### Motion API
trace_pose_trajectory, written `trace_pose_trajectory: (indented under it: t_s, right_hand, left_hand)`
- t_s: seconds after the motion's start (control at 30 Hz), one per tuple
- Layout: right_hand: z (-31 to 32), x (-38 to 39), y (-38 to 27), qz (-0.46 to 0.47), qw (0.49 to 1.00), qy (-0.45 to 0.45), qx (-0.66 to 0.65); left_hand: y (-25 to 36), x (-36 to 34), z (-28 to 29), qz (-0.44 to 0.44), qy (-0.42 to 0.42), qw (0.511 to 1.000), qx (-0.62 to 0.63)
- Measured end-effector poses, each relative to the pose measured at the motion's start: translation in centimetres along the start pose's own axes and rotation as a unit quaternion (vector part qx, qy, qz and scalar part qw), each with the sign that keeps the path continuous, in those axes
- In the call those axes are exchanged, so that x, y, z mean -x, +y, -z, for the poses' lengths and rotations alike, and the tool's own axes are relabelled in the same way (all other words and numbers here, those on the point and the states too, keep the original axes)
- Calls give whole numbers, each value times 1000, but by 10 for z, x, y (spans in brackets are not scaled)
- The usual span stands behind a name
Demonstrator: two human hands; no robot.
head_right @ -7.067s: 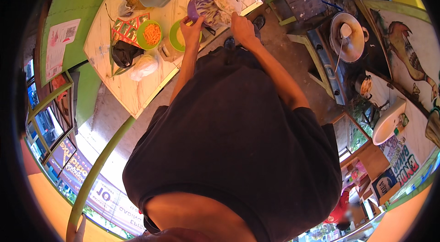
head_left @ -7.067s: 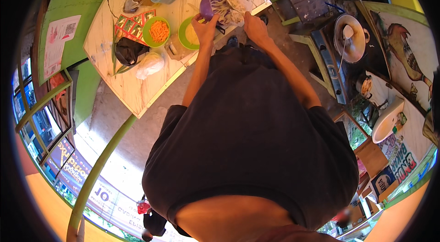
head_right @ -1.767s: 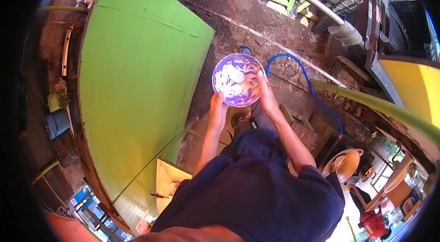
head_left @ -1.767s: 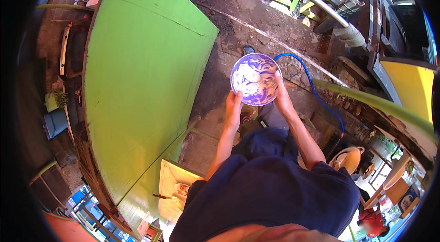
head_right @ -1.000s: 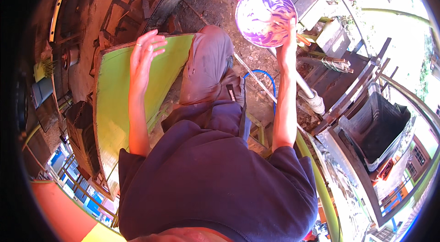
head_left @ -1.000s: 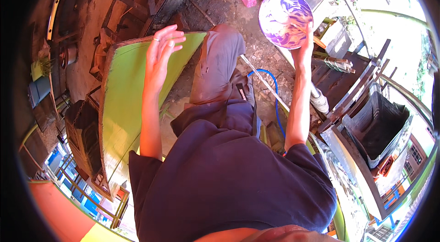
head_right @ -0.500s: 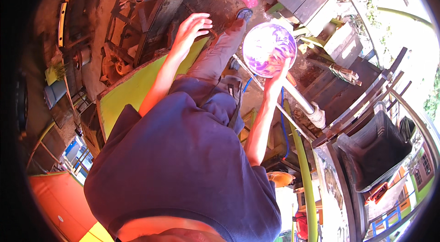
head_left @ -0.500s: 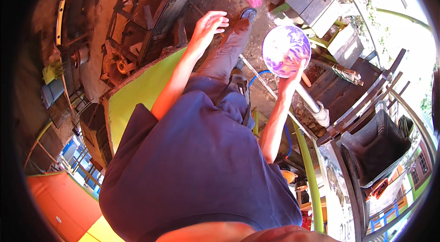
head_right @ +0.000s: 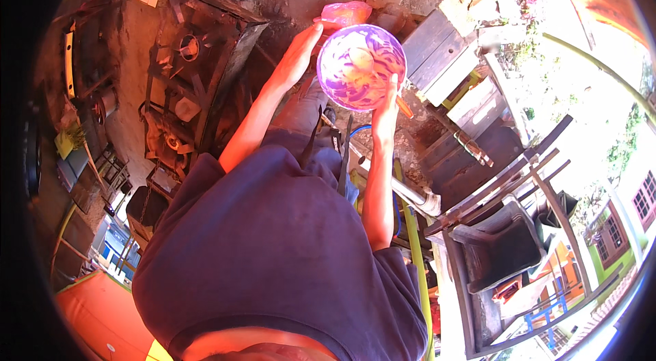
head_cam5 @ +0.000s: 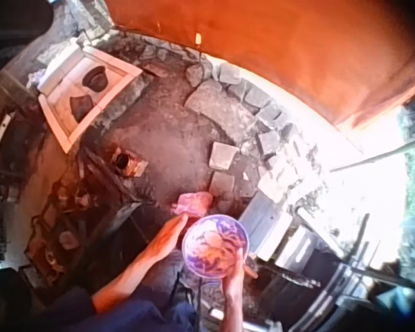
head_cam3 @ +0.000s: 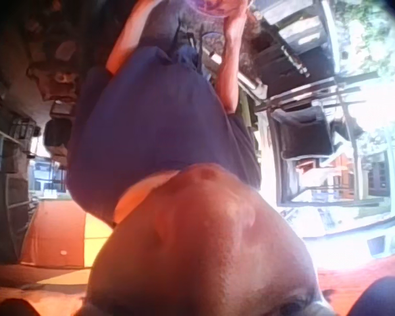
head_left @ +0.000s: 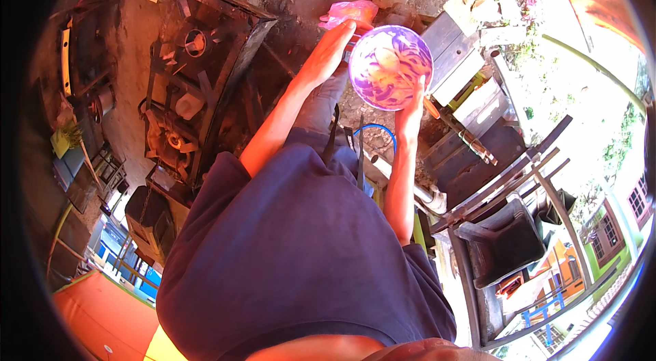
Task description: The person mixes a white powdery substance in a purple bowl using a spoon, then adds water from a plastic bottle and continues stirring. The person moves between a table and a tiled counter to perform the mixing.
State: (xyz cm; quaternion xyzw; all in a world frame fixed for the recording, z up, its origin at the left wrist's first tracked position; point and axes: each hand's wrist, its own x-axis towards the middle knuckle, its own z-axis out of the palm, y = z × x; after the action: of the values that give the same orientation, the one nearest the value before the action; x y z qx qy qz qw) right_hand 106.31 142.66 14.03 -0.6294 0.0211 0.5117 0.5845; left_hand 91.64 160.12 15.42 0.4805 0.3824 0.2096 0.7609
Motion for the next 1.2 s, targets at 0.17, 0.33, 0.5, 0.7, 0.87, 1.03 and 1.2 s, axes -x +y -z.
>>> trace_pose_trajectory:
  t_s: [0.17, 0.33, 0.5, 0.7, 0.87, 1.03, 1.2]
  right_hand:
    - [-63, -42, -68, 18, 996, -82, -19]
    - [-107, -40, -109, 36, 989, -138, -35]
    - [-142, -29, -128, 12, 974, -207, -97]
    - [-203, -44, -149, 18, 970, -230, -74]
    - [-252, -84, -161, -6, 972, -235, -13]
    - [-317, -135, -178, -58, 965, -247, 69]
    - [-385, -214, -200, -46, 920, -258, 291]
  left_hand:
    - [54, -32, 22, -29, 58, 998, 11]
    - [85, -27, 43, -51, 72, 996, 26]
    - [114, 6, 79, -40, 58, 996, 59]
    - [131, 11, 126, -53, 148, 987, 41]
    - [120, -2, 155, -23, 200, 974, 100]
    - [121, -47, 192, 8, 215, 964, 157]
    - [169, -125, 242, 30, 259, 942, 213]
